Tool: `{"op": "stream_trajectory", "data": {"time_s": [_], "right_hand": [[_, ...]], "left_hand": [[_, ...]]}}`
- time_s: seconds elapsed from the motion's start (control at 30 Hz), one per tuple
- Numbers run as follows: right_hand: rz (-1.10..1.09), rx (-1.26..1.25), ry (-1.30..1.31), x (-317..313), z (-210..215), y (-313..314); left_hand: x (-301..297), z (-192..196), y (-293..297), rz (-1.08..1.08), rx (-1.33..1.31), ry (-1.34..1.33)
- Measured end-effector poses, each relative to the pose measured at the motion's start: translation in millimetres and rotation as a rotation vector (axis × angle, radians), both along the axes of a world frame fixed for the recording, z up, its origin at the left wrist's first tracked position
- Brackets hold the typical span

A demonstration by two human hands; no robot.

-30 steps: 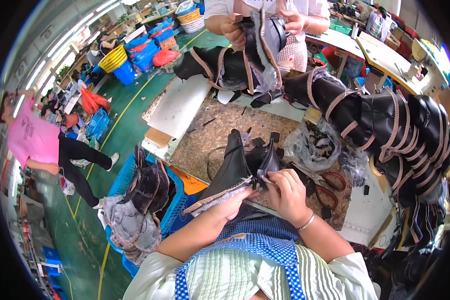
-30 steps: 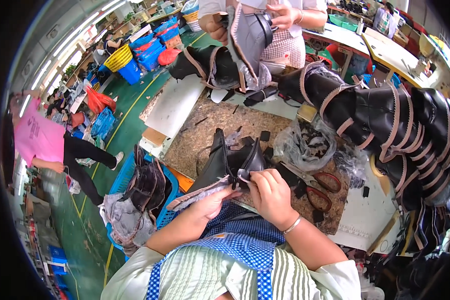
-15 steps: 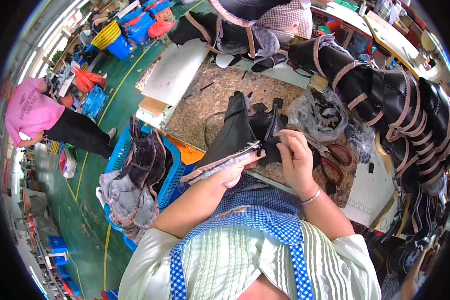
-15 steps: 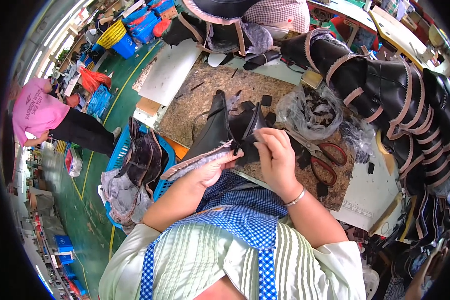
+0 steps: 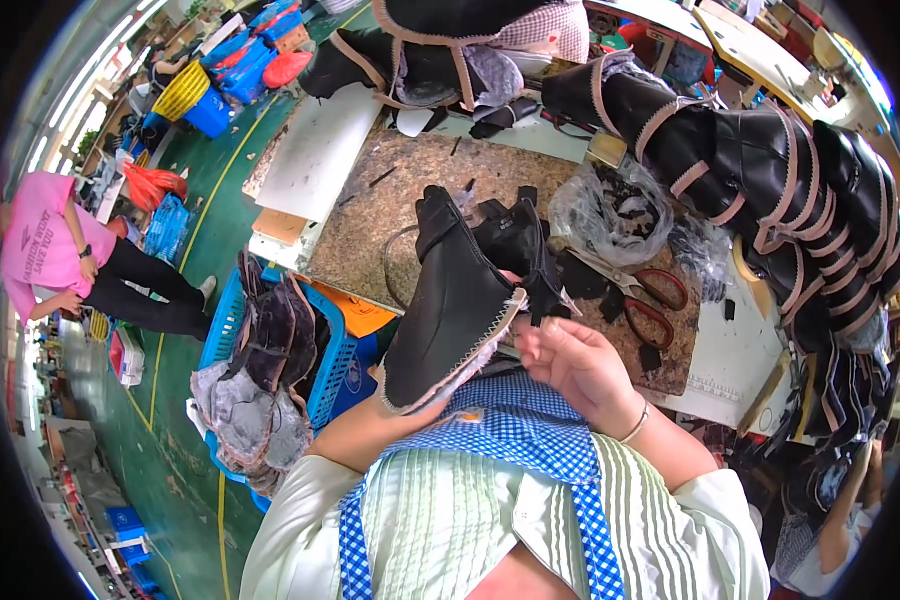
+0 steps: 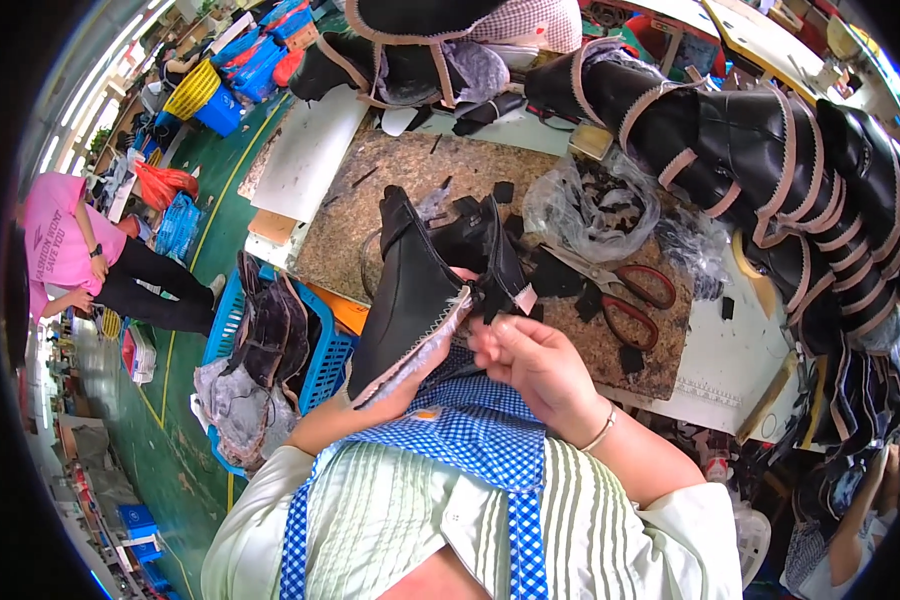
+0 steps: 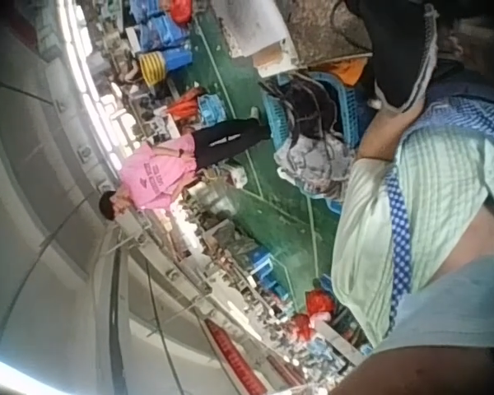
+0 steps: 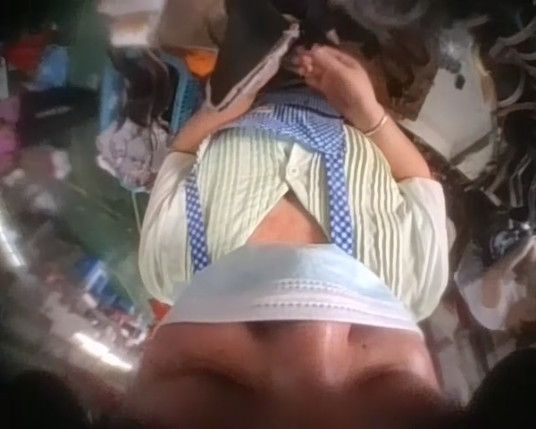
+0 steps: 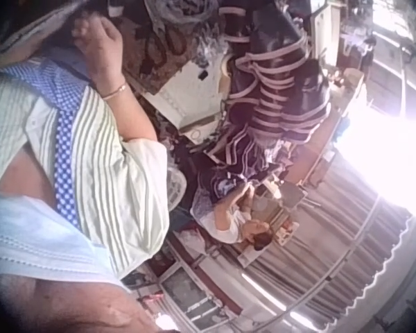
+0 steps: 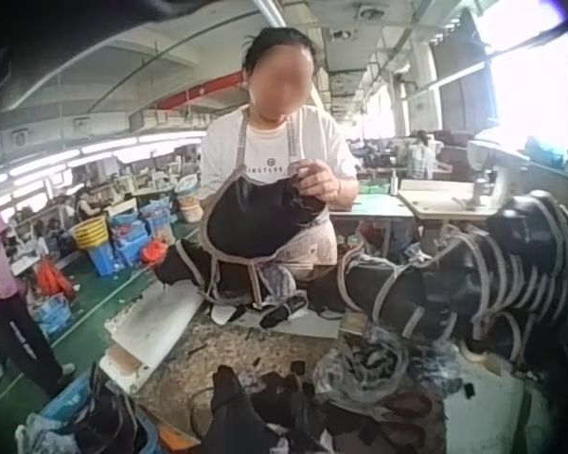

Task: Trimming excess lining and material from the top edge of boots during the manufacturing process.

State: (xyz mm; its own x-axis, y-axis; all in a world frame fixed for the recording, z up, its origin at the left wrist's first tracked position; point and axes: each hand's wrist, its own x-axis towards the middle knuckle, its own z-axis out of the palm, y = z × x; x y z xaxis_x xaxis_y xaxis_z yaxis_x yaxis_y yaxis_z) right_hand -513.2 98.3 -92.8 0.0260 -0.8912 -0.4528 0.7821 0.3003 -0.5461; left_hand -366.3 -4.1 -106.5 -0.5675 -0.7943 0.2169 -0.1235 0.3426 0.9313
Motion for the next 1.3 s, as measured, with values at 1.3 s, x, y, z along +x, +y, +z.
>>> {"op": "stream_trajectory", "data": {"time_s": [1.3], "right_hand": [[-0.248,-0.417,1.305,3.5,-10.7,-32.0]], "left_hand": [[12.4,-35.6,-6.8,-0.078,0.373,0.089]]}}
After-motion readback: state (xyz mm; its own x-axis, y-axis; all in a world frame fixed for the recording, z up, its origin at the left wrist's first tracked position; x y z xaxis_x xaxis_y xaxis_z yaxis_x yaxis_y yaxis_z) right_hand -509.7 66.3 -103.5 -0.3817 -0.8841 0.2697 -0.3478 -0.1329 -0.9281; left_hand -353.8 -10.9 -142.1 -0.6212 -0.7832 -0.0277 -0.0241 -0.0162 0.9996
